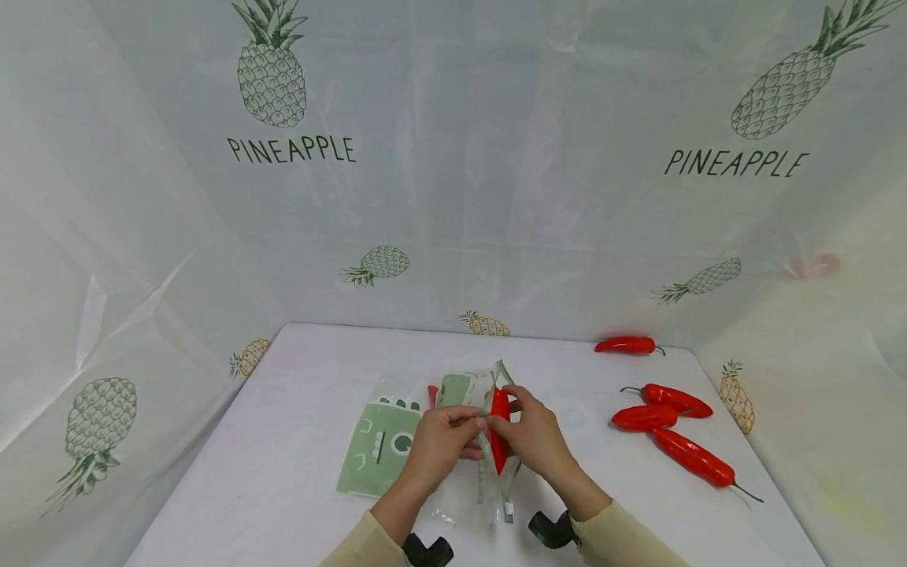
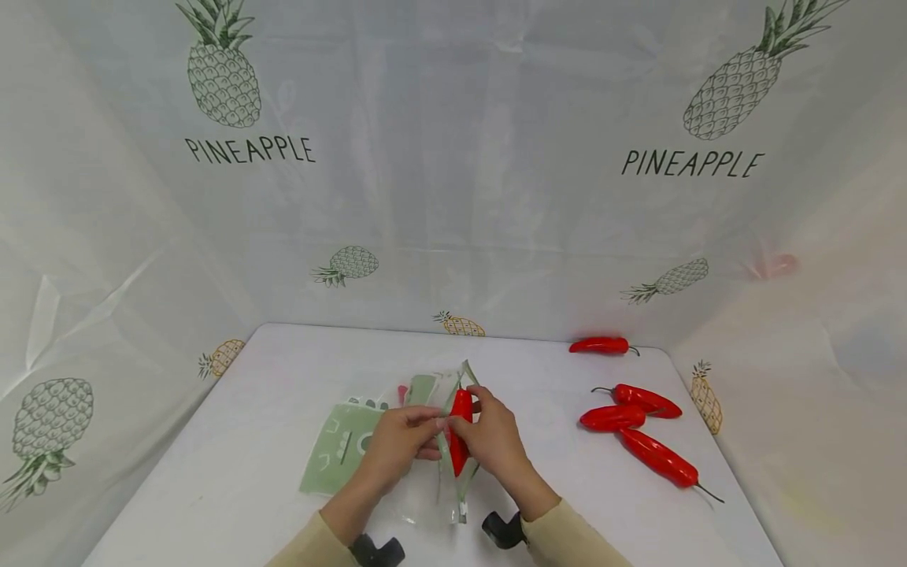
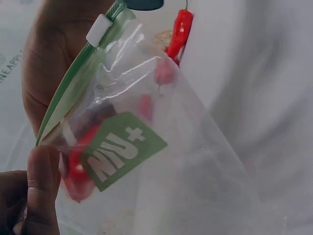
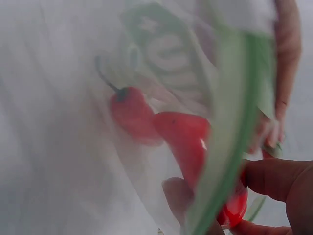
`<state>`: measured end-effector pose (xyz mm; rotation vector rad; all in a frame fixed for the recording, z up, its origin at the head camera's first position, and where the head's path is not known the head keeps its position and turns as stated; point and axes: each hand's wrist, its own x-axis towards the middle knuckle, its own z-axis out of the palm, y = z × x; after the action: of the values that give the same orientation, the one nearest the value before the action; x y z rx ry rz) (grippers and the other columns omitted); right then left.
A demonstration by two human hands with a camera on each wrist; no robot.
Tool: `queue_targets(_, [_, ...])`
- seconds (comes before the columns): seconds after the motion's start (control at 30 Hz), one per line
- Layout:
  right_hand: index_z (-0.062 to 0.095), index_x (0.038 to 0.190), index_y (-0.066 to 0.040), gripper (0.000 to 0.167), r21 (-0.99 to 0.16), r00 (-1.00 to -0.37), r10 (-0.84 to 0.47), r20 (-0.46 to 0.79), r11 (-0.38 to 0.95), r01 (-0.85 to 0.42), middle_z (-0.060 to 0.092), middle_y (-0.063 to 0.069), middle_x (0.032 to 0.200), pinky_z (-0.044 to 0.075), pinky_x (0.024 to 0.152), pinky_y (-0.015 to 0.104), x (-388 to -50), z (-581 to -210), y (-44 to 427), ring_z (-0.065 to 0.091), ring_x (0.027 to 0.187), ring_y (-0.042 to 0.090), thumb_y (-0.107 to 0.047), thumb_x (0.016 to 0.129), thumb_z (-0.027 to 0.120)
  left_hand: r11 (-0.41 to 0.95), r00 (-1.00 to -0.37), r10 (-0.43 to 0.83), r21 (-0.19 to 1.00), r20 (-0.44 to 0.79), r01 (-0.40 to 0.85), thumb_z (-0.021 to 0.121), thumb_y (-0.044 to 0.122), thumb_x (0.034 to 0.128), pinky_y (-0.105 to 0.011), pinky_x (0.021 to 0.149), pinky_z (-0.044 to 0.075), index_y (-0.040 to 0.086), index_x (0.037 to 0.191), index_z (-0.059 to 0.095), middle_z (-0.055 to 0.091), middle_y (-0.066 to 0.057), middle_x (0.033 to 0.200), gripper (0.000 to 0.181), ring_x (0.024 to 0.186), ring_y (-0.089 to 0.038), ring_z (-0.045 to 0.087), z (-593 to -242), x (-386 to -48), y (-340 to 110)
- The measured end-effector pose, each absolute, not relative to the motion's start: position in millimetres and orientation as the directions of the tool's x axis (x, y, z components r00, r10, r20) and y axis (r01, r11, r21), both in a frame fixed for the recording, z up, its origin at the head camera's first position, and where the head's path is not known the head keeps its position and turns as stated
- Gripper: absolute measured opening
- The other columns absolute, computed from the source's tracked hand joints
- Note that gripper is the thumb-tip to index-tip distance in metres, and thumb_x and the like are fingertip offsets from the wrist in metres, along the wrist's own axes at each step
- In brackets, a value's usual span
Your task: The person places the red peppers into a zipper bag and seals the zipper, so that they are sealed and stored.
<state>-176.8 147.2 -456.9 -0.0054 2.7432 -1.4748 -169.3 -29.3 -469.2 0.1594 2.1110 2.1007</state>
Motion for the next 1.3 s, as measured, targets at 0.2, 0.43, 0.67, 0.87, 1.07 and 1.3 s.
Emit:
queue_targets(0.2, [0.056,0.144,0.0,0.059,-0.795,-0.998,-0.041,0.039,0.604,-0.056,0.069,0.02,0.115,0.061,0.054,0.027,-175.7,-458.8,139.6,0.06,0.068,0.015,-0.016,0.093,0.079,-0.049,-0.987,0.163,0.999,-0.014,-0.022,0.074,0.013,0.0998,-0.032,0.069,0.067,-0.003,0.125,0.074,0.076,-0.015,0.1,0.03,0.072,-0.015,0.074,-465.7,-171.9,-30.4])
queue_targets(0.43, [0.057,0.144,0.0,0.06,-0.764,-0.996,-0.077,0.05,0.639,-0.088,0.068,0.019,0.115,0.062,0.052,0.028,-172.8,-457.5,136.1,0.06,0.07,0.016,-0.015,0.09,0.081,-0.088,-0.997,0.081,0.996,-0.003,-0.01,0.074,0.014,0.1001,-0.032,0.068,0.067,-0.004,0.127,0.073,0.076,-0.017,0.101,0.032,0.071,-0.015,0.075,-453.3,-176.5,-38.0])
queue_targets(0.67, [0.059,0.143,-0.002,0.06,-0.752,-0.988,-0.151,0.027,0.648,-0.12,0.069,0.018,0.115,0.061,0.052,0.026,-171.0,-452.2,133.4,0.063,0.067,0.013,-0.018,0.09,0.081,-0.099,-0.999,0.045,0.995,-0.01,-0.014,0.073,0.012,0.1007,-0.031,0.067,0.067,-0.004,0.126,0.074,0.077,-0.018,0.101,0.03,0.069,-0.013,0.074,-447.7,-179.5,-43.7])
queue_targets(0.87, [0.06,0.14,0.002,0.057,-0.741,-0.992,-0.122,0.014,0.666,-0.093,0.07,0.019,0.112,0.062,0.051,0.029,-172.4,-450.6,134.0,0.065,0.072,0.016,-0.017,0.091,0.08,-0.083,-0.997,0.075,0.996,-0.031,-0.037,0.074,0.014,0.1001,-0.027,0.062,0.065,-0.001,0.125,0.075,0.076,-0.011,0.093,0.029,0.066,-0.013,0.074,-447.8,-175.6,-43.0])
queue_targets(1.07, [0.057,0.143,0.003,0.063,-0.738,-0.998,-0.057,0.033,0.672,-0.062,0.068,0.02,0.114,0.063,0.053,0.03,-174.9,-452.7,134.4,0.063,0.077,0.019,-0.018,0.089,0.082,-0.067,-0.993,0.106,0.996,-0.049,-0.056,0.075,0.018,0.0993,-0.023,0.058,0.062,0.001,0.125,0.076,0.077,-0.008,0.087,0.03,0.063,-0.013,0.074,-451.0,-172.0,-42.1])
queue_targets(1.3, [0.053,0.147,0.004,0.065,-0.789,-0.999,-0.042,-0.004,0.614,-0.023,0.065,0.028,0.125,0.062,0.051,0.031,-174.6,-451.4,134.3,0.071,0.062,0.019,-0.018,0.092,0.08,-0.124,-0.992,0.117,0.991,-0.039,-0.053,0.075,0.015,0.0991,-0.025,0.06,0.064,-0.004,0.124,0.074,0.078,-0.015,0.093,0.031,0.066,-0.012,0.074,-449.8,-173.8,-41.8])
